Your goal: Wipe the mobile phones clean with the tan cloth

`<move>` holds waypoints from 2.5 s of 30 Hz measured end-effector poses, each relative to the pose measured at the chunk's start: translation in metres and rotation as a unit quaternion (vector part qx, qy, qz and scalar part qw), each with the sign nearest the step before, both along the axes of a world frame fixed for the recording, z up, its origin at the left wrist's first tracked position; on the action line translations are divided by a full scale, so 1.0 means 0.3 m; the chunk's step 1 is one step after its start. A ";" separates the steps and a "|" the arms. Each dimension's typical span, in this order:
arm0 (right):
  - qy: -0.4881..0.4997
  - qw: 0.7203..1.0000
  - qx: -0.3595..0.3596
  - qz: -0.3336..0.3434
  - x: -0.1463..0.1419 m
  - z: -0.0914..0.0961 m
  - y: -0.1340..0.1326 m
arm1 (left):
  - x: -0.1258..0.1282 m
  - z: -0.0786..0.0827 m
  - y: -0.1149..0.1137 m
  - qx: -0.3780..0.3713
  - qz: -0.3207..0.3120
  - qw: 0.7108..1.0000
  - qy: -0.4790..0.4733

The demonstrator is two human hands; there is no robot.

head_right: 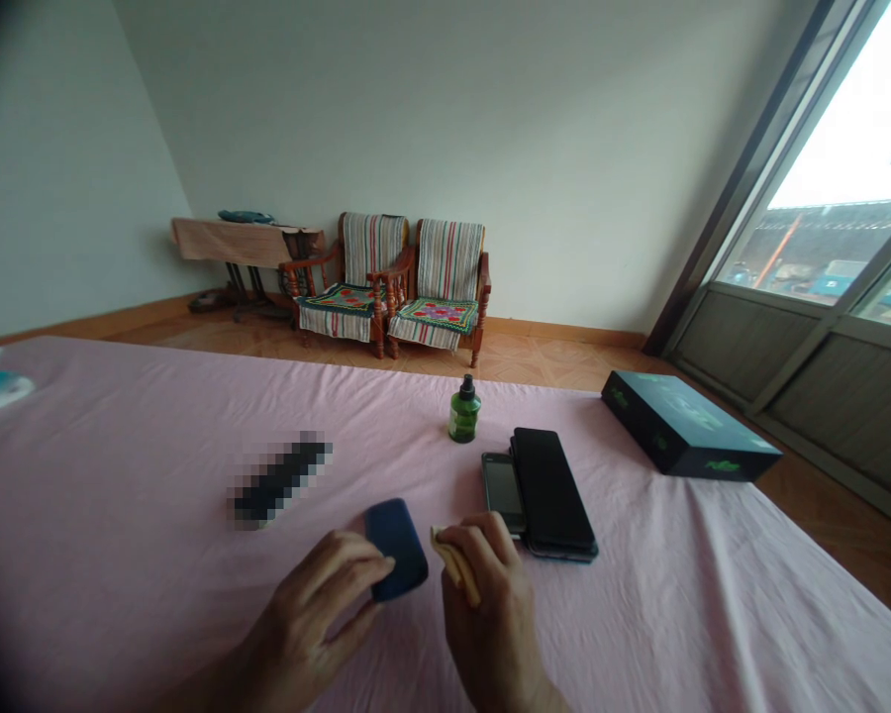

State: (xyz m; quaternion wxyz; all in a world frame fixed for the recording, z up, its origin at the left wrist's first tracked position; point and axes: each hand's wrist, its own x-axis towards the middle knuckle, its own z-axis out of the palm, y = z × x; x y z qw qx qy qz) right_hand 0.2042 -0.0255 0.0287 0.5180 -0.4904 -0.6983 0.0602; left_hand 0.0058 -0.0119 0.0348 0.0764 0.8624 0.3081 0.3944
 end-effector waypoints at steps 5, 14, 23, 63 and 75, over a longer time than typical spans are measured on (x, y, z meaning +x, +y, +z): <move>-0.005 0.997 -0.066 0.032 -0.004 -0.030 0.009 | -0.007 -0.011 0.013 -0.008 -0.048 0.997 0.058; -0.010 0.986 -0.123 0.114 -0.047 -0.072 0.003 | -0.011 -0.008 0.033 -0.003 -0.128 0.988 0.087; -0.003 0.982 -0.165 0.088 -0.024 -0.082 0.014 | -0.011 -0.010 0.027 -0.057 -0.192 0.978 0.063; -0.130 0.982 -0.103 0.092 -0.058 -0.117 -0.041 | -0.023 -0.035 -0.001 -0.069 -0.096 0.978 0.171; -0.118 0.985 -0.117 0.054 -0.043 -0.080 0.159 | -0.002 -0.213 0.057 0.086 -0.050 0.989 0.107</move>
